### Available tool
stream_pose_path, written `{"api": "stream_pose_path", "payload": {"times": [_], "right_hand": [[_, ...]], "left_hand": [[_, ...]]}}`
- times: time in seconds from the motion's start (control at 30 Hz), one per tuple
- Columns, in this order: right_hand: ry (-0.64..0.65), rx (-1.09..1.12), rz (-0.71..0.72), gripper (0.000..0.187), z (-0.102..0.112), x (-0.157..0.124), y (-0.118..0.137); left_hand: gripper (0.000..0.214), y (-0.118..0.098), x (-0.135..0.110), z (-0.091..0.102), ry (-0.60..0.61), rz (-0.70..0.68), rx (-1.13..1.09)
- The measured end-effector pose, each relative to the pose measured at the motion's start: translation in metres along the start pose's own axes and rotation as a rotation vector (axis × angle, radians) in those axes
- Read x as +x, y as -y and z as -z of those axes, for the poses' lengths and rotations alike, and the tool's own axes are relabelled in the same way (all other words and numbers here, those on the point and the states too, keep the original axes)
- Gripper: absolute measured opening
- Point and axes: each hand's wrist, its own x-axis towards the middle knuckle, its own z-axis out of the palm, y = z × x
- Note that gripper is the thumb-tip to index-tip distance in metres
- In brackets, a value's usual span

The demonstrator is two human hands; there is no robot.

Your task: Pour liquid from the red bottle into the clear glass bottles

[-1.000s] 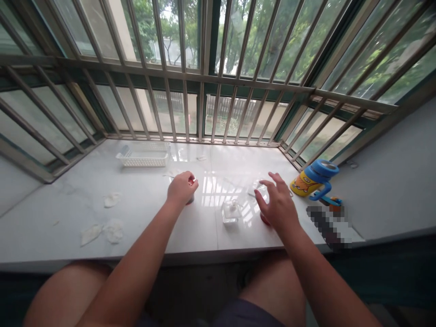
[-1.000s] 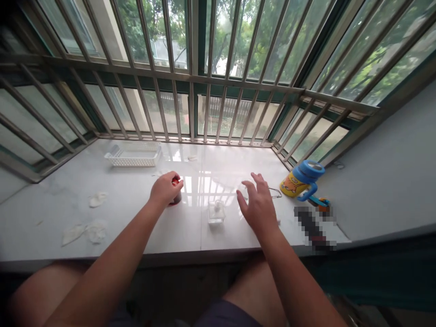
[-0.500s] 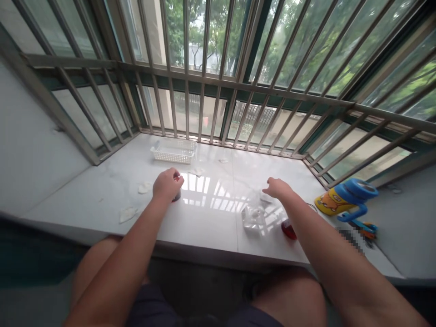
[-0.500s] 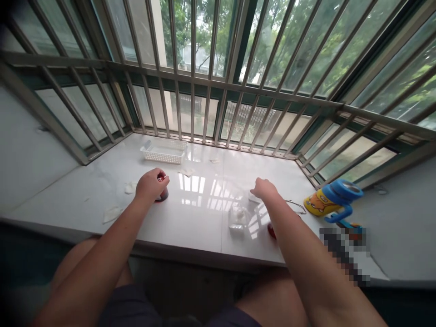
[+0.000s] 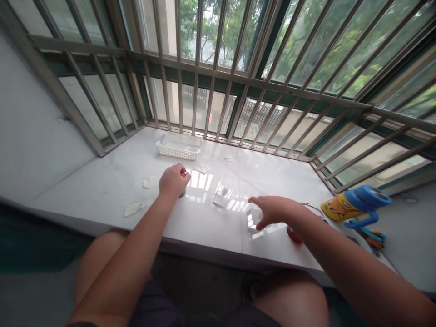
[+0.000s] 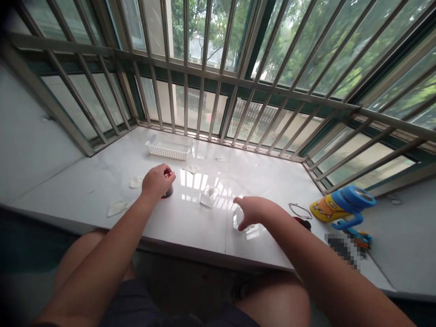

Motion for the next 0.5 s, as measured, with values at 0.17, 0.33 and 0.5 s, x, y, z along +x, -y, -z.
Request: {"api": "stream_pose_path", "payload": {"times": [0.17,0.33,0.5], "right_hand": [[-0.007,-0.137,-0.026,0.090,-0.011,0.003,-0.006],[-0.124,-0.077,-0.009,0.077,-0.004,0.021,-0.024],[-0.376,-0.156,-0.027,0.072,-0.002,0.021,-0.029]], "left_hand": [[0.005,-0.001,-0.001,-0.001,-0.014,0.000,0.012],[0.005,-0.001,0.000,0.000,-0.003,0.003,0.009],[0.005,-0.001,0.000,0.002,0.001,-0.004,0.010]]}}
